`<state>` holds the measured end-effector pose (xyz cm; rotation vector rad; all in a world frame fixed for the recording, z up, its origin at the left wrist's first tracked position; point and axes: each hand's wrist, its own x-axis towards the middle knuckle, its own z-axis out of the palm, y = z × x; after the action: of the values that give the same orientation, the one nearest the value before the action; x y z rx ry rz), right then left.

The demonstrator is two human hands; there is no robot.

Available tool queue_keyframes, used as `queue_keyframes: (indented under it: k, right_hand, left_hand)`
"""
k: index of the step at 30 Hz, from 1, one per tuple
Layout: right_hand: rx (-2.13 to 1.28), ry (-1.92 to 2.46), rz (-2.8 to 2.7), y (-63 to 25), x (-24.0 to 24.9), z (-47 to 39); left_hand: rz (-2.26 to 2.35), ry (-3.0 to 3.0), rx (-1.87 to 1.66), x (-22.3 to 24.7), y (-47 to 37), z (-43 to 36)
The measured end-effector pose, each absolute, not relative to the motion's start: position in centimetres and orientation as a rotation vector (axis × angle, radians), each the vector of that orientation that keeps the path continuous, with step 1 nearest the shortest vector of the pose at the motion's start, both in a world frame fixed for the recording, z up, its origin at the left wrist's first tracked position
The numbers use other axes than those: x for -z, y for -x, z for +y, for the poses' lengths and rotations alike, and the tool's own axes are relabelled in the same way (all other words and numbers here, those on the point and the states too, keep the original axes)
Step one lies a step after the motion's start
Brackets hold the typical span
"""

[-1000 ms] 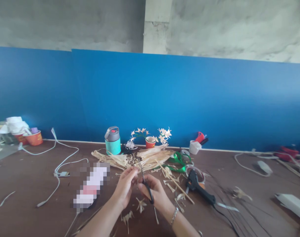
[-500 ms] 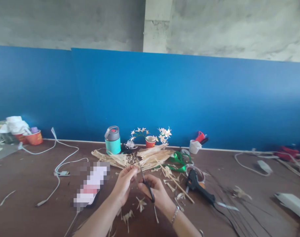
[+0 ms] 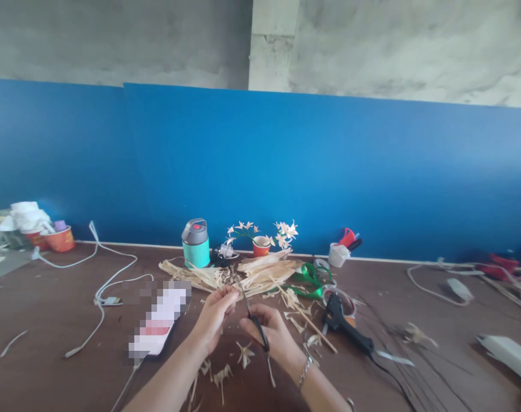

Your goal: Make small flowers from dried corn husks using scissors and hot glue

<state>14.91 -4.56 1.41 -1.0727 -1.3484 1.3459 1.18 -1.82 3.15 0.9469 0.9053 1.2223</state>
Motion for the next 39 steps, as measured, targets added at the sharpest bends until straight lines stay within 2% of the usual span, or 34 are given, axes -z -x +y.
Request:
queue_keyframes:
  k: [33,36,39]
  right_hand:
    - [-1.237,1.172,-1.497,-15.2,-1.0,-4.2]
    - [-1.058,1.351,-1.532,-15.8,-0.8,-3.9]
    - [-0.605,1.617,-1.664,-16.8,-0.9,-3.6]
  left_hand:
    - [0.9,-0.96,-1.182,-2.8,-0.8,-1.5]
    - [0.906,-0.967,-1.177,-2.7,-0.8,-1.5]
    - [0.902,-0.99,-1.183,-2.7,-0.9,-1.4]
